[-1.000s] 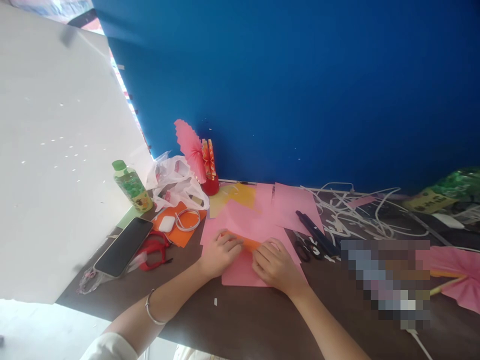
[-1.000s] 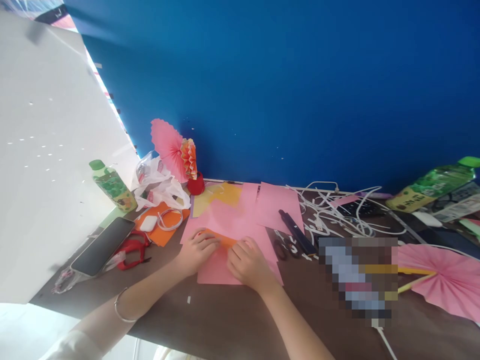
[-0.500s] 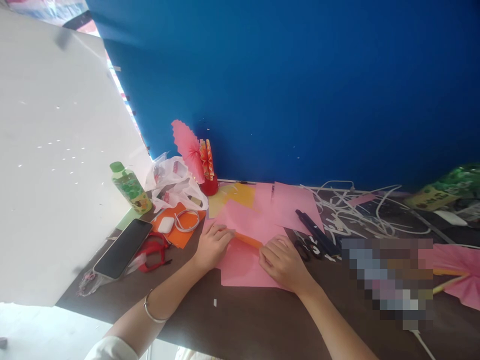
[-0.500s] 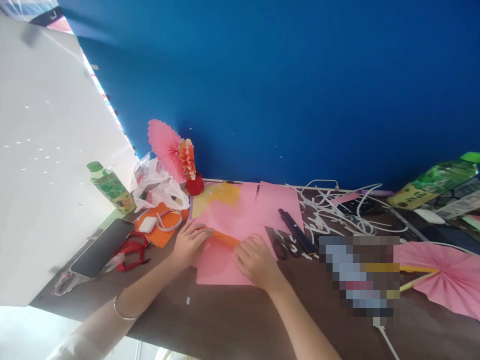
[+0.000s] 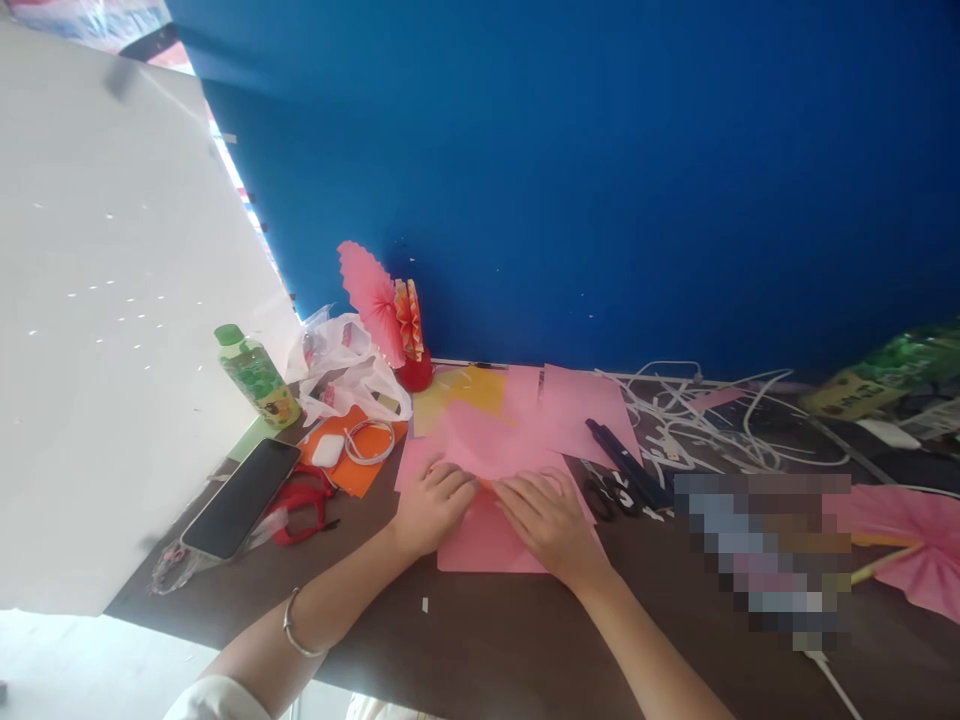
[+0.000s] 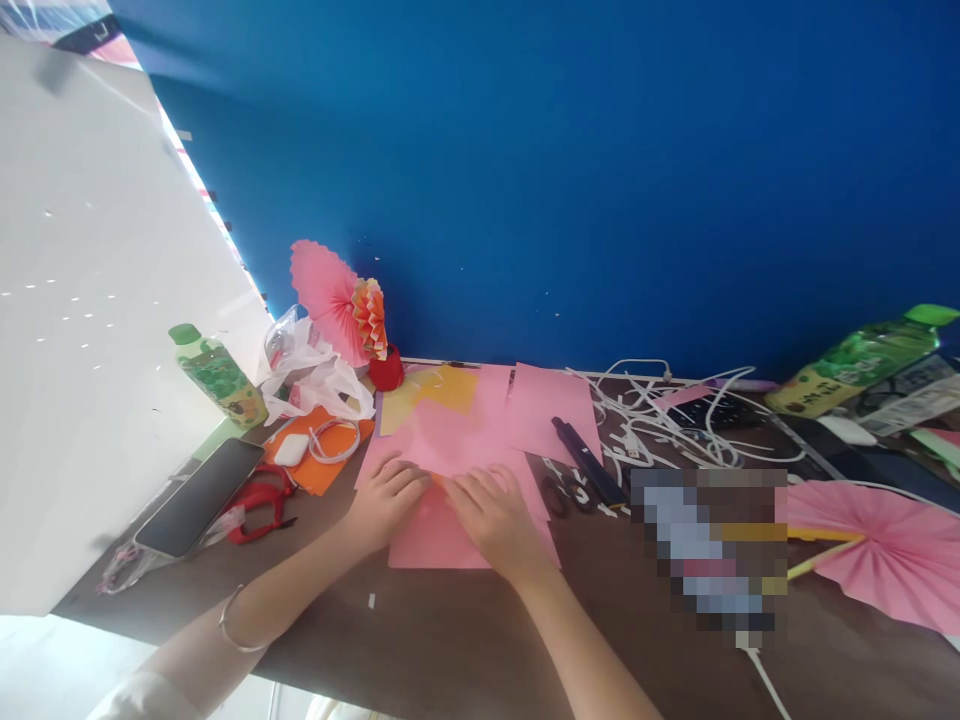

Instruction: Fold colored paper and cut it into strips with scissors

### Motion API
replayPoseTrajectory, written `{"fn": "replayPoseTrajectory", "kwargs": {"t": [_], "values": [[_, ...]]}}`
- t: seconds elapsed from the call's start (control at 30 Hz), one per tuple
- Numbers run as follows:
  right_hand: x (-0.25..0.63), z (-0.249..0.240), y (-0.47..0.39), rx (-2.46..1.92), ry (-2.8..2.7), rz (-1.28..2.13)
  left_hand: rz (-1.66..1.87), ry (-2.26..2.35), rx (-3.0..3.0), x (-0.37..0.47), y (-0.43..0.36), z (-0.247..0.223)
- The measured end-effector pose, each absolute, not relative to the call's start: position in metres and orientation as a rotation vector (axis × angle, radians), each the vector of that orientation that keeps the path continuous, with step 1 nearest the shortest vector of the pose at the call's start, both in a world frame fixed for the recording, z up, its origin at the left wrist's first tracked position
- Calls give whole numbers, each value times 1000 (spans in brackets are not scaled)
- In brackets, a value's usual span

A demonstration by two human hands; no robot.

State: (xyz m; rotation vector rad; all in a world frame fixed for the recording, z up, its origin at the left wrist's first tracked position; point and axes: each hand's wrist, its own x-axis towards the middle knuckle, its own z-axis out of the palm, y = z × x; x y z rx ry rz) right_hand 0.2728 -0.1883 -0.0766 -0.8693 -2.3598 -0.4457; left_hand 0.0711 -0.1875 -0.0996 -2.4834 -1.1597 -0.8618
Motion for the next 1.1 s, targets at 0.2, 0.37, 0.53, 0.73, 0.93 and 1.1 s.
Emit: {"fn": "replayPoseTrajectory", "kwargs": {"t": [0.2, 0.37, 0.53, 0.73, 0.93, 1.1], "values": [[269, -81, -189, -818, -2385, -345, -799, -1047, -2508, 76, -190, -97], [271, -79, -188, -784, -2367, -349, -724, -1024, -2516, 73, -188, -96], [275, -78, -189, -798, -2297, -384, -712, -988, -2501, 70, -186, -92], [282, -72, -188, -775, -2193, -444, -736, -976, -2515, 66, -185, -89], [316, -66, -173, -976, -1840, -549, -743, -1242, -2457, 45, -175, -93], [309, -75, -173, -923, -1998, -490, -987, -1336, -2423, 50, -178, -90]]}}
